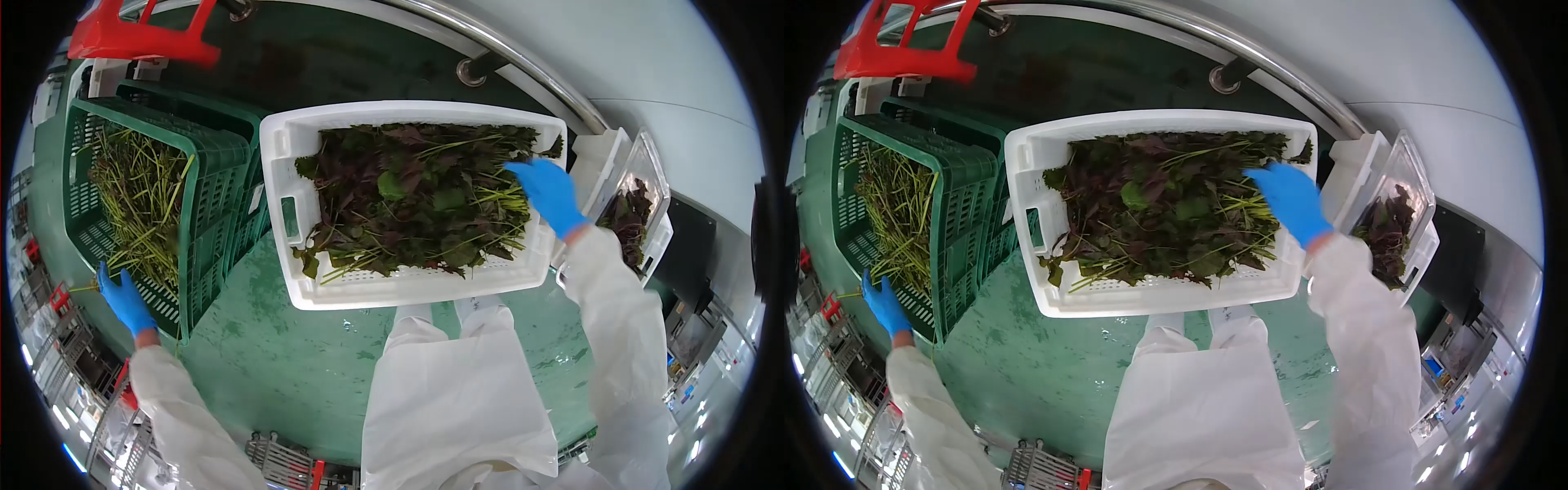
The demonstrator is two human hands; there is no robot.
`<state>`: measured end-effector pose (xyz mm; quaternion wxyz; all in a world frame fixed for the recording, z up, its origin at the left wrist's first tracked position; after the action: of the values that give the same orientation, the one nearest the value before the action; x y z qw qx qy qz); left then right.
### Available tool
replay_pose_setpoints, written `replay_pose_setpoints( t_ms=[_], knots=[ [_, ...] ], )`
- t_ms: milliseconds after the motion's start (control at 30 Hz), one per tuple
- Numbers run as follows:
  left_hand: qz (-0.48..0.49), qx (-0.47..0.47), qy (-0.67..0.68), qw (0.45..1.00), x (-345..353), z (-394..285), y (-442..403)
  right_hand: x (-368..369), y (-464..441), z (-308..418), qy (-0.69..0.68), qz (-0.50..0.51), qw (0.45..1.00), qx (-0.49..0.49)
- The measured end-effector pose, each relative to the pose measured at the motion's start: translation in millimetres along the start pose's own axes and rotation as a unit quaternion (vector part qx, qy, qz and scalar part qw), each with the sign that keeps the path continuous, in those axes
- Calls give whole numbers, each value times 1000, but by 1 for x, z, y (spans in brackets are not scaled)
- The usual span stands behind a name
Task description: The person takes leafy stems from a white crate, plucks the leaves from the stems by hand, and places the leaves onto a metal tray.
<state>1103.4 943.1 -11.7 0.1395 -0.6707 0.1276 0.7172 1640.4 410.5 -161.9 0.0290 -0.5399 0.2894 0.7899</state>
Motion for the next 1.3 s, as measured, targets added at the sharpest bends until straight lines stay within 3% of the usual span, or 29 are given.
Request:
replay_pose_setpoints(
  t_ms=[33, 67, 100, 167, 267, 367, 400, 433, 533, 600, 667, 767, 833, 900, 1000, 1067, 1167, 1200, 1233, 1300],
  knots=[
    [-16, 64, 21, 998, -24, -66, 23, 23, -33, 16, 14, -5, 998, -54],
    [-33, 129, 41, 990, -39, -123, 49, 42, -65, 32, 23, 67, 996, -48],
    [-4, 153, 81, 985, -37, -158, 71, 64, -90, 38, 48, 50, 996, -62],
    [60, 204, 143, 967, -27, -213, 116, 102, -124, 30, 169, 39, 985, -24],
    [190, 258, 175, 931, 4, -255, 183, 110, -132, 19, 245, 11, 970, 9],
    [261, 177, 358, 879, 35, -278, 234, 51, -90, 29, 59, -106, 991, -48],
    [298, 128, 444, 835, 47, -288, 250, 41, -77, 24, -10, -44, 999, 9],
    [345, 99, 468, 807, 59, -303, 264, 42, -57, 10, -125, -45, 986, 98],
    [423, 44, 569, 704, 89, -360, 305, 35, -10, 16, -464, -20, 881, 91],
    [452, -6, 669, 590, 97, -408, 317, 40, 7, 25, -599, -32, 797, 71],
    [439, -22, 691, 574, 107, -447, 313, 55, 19, 36, -676, -15, 732, 81],
    [357, -49, 732, 577, 117, -464, 282, 72, 31, 45, -692, -33, 710, 128],
    [320, -28, 704, 634, 102, -467, 259, 48, 38, 49, -588, -65, 793, 145],
    [357, -24, 682, 638, 102, -472, 254, 37, 40, 45, -513, -132, 840, 117],
    [490, 16, 543, 682, 124, -481, 271, 32, 47, 37, -486, -177, 843, 151],
    [523, -6, 590, 615, 131, -498, 287, 29, 53, 45, -470, -171, 850, 162],
    [561, -102, 659, 490, 148, -519, 307, 61, 60, 58, -649, -52, 729, 211],
    [565, -115, 692, 434, 152, -526, 309, 55, 61, 59, -522, -51, 828, 197],
    [567, -129, 722, 374, 155, -532, 313, 57, 63, 61, -510, -39, 838, 189],
    [501, -118, 743, 429, 156, -526, 300, 52, 66, 68, -485, -12, 858, 171]
  ],
)
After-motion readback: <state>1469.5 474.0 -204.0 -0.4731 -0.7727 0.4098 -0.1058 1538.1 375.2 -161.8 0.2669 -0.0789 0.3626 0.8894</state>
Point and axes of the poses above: each hand's wrist, its own y-axis away from the middle knuckle, its own x-axis out of the palm, z = x × y, the point moved 9 cm from there along -y, towards the middle knuckle, and after that the axes turned 13 degrees about z, right-handed, at the moved point
